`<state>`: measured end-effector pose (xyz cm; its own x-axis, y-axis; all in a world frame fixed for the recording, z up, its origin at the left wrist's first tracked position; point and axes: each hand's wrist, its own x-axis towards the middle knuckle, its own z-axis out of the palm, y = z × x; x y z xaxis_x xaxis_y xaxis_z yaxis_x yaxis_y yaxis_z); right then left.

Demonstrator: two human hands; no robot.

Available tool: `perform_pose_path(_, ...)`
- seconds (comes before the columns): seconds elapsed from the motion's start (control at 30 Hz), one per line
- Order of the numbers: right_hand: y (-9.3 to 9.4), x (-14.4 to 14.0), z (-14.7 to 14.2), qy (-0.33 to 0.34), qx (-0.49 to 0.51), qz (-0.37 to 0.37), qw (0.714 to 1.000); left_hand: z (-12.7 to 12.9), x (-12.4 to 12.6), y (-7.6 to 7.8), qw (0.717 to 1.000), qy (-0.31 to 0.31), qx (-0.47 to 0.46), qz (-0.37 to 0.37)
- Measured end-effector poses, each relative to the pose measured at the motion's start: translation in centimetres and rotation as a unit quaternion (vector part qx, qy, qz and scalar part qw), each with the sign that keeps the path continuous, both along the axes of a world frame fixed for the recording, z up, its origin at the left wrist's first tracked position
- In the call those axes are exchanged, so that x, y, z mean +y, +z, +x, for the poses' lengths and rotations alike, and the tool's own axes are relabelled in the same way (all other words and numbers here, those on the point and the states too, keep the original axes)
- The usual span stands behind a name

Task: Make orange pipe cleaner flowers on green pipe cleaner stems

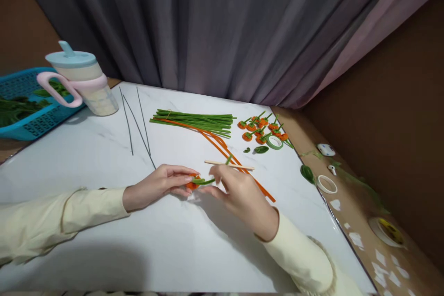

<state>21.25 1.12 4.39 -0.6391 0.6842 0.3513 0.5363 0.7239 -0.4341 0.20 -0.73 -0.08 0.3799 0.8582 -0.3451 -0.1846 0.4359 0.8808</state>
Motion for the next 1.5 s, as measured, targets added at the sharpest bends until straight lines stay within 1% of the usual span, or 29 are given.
perform_pose_path(0.03, 0.0, -0.2, -0.3, 0.030, -0.025, 0.074, 0.997, 0.0, 0.0, 0.0, 1.000, -0.004, 0.002, 0.003)
perform_pose_path(0.07, 0.1, -0.3, -0.7, 0.059, -0.050, 0.128, 0.989, 0.0, 0.0, 0.0, 1.000, -0.007, 0.004, 0.006)
perform_pose_path(0.1, 0.0, -0.2, -1.1, 0.087, -0.074, 0.160, 0.980, 0.0, 0.0, 0.1, 1.000, -0.009, 0.007, 0.007)
perform_pose_path(0.13, 0.0, -0.1, -1.4, 0.113, -0.093, 0.172, 0.974, 0.1, 0.0, 0.1, 1.000, -0.010, 0.010, 0.007)
perform_pose_path(0.2, 0.2, 0.5, -1.9, 0.149, -0.112, 0.167, 0.968, 0.1, -0.1, 0.1, 1.000, -0.015, 0.018, 0.005)
perform_pose_path(0.4, 1.3, 3.3, -2.9, 0.216, -0.175, 0.173, 0.945, 0.1, -0.2, 0.2, 0.999, -0.034, 0.015, -0.003)
perform_pose_path(0.5, 1.3, 4.4, -3.6, 0.250, -0.176, 0.129, 0.943, 0.1, -0.1, 0.3, 0.999, -0.030, 0.009, -0.011)
perform_pose_path(0.57, 1.3, 4.9, -3.9, 0.260, -0.165, 0.091, 0.947, 0.0, -0.1, 0.3, 0.999, -0.027, -0.002, -0.017)
perform_pose_path(0.63, 1.7, 5.0, -3.7, 0.249, -0.142, 0.071, 0.955, -0.2, 0.1, 0.3, 0.999, -0.027, -0.026, -0.024)
perform_pose_path(0.67, 2.1, 5.0, -3.3, 0.232, -0.126, 0.074, 0.962, -0.2, 0.2, 0.3, 0.998, -0.028, -0.039, -0.029)
perform_pose_path(0.73, 3.4, 4.6, -2.0, 0.173, -0.082, 0.108, 0.976, -0.4, 0.5, 0.1, 0.997, -0.027, -0.063, -0.042)
perform_pose_path(0.8, 4.7, 4.1, 0.1, 0.068, -0.028, 0.163, 0.984, -0.6, 0.7, -0.2, 0.995, -0.021, -0.079, -0.055)
perform_pose_path(0.87, 5.2, 3.6, 2.7, -0.064, 0.028, 0.200, 0.977, -0.7, 0.8, -0.4, 0.994, -0.015, -0.092, -0.060)
perform_pose_path(0.9, 5.1, 3.4, 3.9, -0.131, 0.023, 0.200, 0.971, -0.7, 0.8, -0.5, 0.993, -0.013, -0.096, -0.059)
perform_pose_path(0.93, 4.5, 3.3, 5.1, -0.163, -0.005, 0.176, 0.971, -0.7, 0.8, -0.5, 0.993, -0.012, -0.100, -0.056)
perform_pose_path(1.0, 2.6, 3.2, 6.7, -0.162, -0.106, 0.078, 0.978, -0.7, 0.7, -0.3, 0.993, -0.012, -0.105, -0.049)
perform_pose_path(1.03, 1.5, 3.3, 7.0, -0.151, -0.126, 0.052, 0.979, -0.6, 0.6, -0.2, 0.993, -0.014, -0.106, -0.045)
perform_pose_path(1.1, -0.7, 3.6, 6.8, -0.122, -0.145, 0.058, 0.980, -0.5, 0.5, 0.2, 0.994, -0.019, -0.103, -0.036)
perform_pose_path(1.13, -1.6, 3.8, 6.3, -0.093, -0.148, 0.071, 0.982, -0.5, 0.4, 0.3, 0.994, -0.021, -0.101, -0.032)
perform_pose_path(1.2, -2.7, 4.2, 4.8, -0.025, -0.176, 0.089, 0.980, -0.5, 0.3, 0.4, 0.995, -0.022, -0.093, -0.024)
perform_pose_path(1.27, -3.2, 4.7, 3.0, 0.009, -0.226, 0.106, 0.968, -0.4, 0.2, 0.4, 0.997, -0.024, -0.078, -0.013)
perform_pose_path(1.37, -3.3, 5.4, 1.0, 0.022, -0.283, 0.118, 0.952, -0.4, 0.1, 0.2, 0.998, -0.033, -0.048, 0.021)
perform_pose_path(1.43, -3.2, 5.8, 0.5, 0.011, -0.283, 0.088, 0.955, -0.4, 0.1, 0.2, 0.997, -0.032, -0.039, 0.050)
perform_pose_path(1.5, -2.8, 5.9, 0.7, -0.006, -0.246, 0.024, 0.969, -0.5, 0.1, 0.6, 0.996, -0.025, -0.042, 0.080)
